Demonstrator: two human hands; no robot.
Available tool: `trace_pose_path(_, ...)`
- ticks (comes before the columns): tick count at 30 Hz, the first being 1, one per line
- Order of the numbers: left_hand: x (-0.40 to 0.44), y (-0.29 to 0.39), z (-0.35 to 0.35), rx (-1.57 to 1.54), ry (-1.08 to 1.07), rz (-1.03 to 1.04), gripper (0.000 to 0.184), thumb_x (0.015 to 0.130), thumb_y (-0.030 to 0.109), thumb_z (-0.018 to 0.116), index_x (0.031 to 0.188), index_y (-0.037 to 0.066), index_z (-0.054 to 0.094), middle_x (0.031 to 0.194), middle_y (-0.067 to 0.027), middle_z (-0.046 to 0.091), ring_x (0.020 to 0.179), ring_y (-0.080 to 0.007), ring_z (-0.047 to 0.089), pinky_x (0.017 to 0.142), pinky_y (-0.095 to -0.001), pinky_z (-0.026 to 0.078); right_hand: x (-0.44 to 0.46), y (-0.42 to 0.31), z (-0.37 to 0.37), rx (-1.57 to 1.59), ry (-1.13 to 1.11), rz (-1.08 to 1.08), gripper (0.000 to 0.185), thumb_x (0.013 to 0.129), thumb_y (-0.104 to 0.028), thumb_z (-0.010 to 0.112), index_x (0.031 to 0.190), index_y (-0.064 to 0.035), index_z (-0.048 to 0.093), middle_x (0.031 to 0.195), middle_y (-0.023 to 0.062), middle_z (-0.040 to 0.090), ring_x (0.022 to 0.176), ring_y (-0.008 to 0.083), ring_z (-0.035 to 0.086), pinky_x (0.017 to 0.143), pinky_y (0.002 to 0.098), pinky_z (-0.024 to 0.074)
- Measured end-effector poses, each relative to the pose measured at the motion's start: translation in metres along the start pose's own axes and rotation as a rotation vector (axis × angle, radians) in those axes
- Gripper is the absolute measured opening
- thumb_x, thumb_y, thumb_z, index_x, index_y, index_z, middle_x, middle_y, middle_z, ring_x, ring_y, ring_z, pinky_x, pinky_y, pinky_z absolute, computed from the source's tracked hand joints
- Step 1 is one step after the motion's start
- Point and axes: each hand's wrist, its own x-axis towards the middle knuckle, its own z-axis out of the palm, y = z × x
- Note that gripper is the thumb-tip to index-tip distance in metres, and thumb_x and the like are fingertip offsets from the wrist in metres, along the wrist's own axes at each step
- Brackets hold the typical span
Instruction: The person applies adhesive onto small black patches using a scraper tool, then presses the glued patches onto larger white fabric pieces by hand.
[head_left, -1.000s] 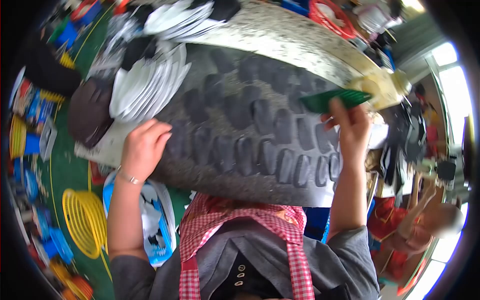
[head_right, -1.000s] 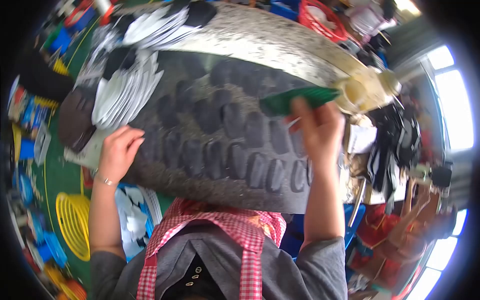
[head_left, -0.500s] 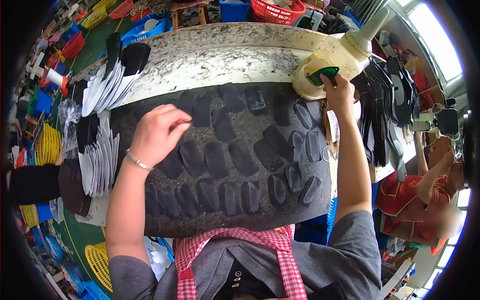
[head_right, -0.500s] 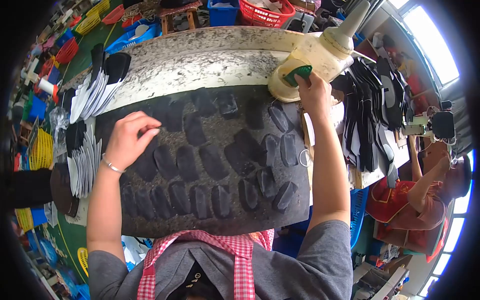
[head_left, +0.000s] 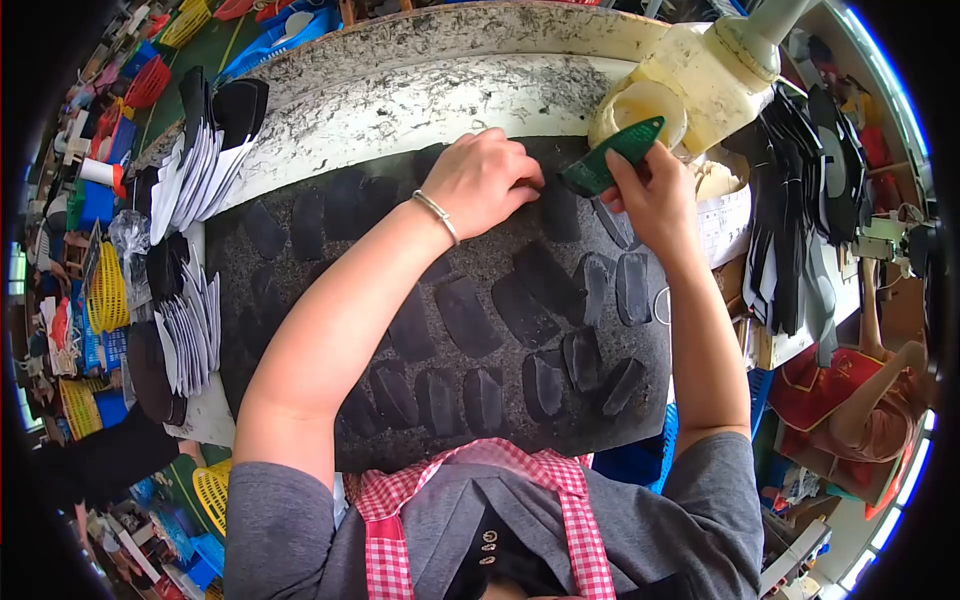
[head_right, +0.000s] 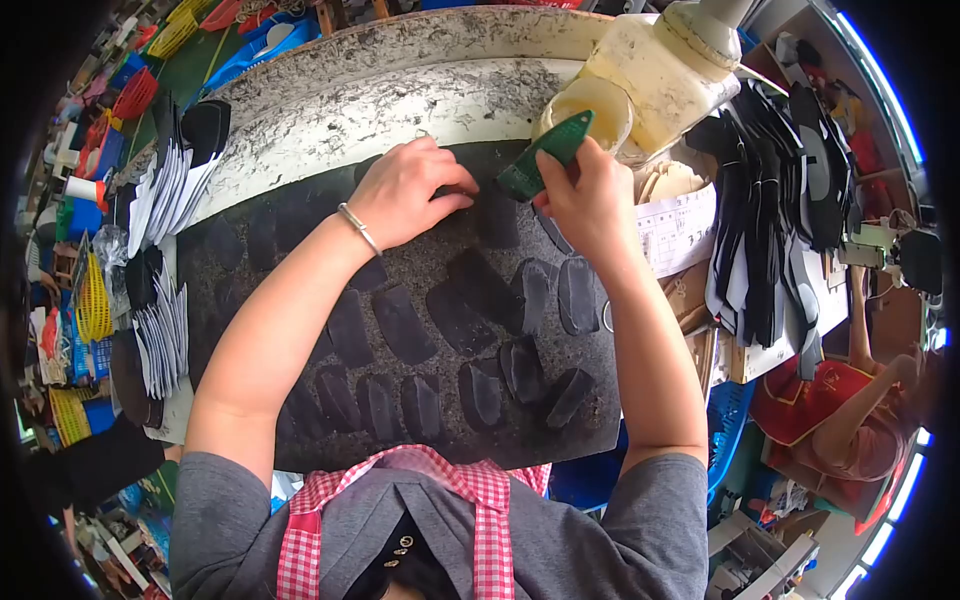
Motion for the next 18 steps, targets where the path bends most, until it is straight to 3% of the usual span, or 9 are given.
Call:
trace_pose_path(5,0.006,0.002,0.011,0.126,0.004,-0.031,0.011,0.082,0.026,0.083,0.092,0.022,0.081,0.083,0.0077,0.07,0.093,-0.0185,0.062,0.085,-0.0364,0.045,0.008,0.018,0.009,-0.358,0.031,-0.203,0.022,0.098,-0.014,0.07,0.093,0.0057,0.062,0.069,0.0206,0.07,0.06,0.0287,0.073,0.058,0.0417,0.0553)
trace_pose_path(8,0.006,0.004,0.012,0.166,0.017,-0.022,0.012,0.082,0.028,0.083,0.093,0.023,0.081,0.083,0.0093,0.07,0.094,-0.0165,0.061,0.086,-0.0367,0.04,-0.012,-0.014,-0.013,-0.398,-0.221,-0.139,0.019,0.098,-0.012,0.071,0.095,0.0055,0.065,0.069,0.0157,0.07,0.058,0.023,0.071,0.056,0.0379,0.0555)
trace_pose_path(11,0.004,0.004,0.011,0.186,0.021,-0.027,0.011,0.082,0.029,0.083,0.091,0.023,0.081,0.083,0.0098,0.071,0.096,-0.0155,0.061,0.089,-0.0379,0.039,-0.026,-0.039,-0.04,-0.044,-0.265,0.142,0.017,0.098,-0.011,0.071,0.098,0.0058,0.067,0.071,0.0104,0.07,0.057,0.0156,0.068,0.053,0.0327,0.0546)
trace_pose_path(13,0.003,0.0,0.0,0.12,0.047,-0.111,0.009,0.083,0.028,0.083,0.09,0.023,0.082,0.086,0.0097,0.073,0.096,-0.0157,0.062,0.091,-0.0387,0.04,-0.029,-0.056,-0.053,0.09,-0.197,0.087,0.017,0.099,-0.011,0.07,0.101,0.006,0.068,0.075,0.0074,0.071,0.06,0.0106,0.067,0.053,0.0275,0.0544)
trace_pose_path(18,-0.013,-0.033,-0.038,0.12,0.06,-0.23,0.008,0.083,0.028,0.083,0.09,0.024,0.082,0.091,0.0086,0.076,0.1,-0.0174,0.063,0.093,-0.0393,0.039,-0.001,-0.049,0.003,0.115,-0.059,-0.093,0.023,0.1,-0.016,0.072,0.098,0.0067,0.066,0.079,0.0121,0.075,0.062,0.0135,0.071,0.057,0.0277,0.0554)
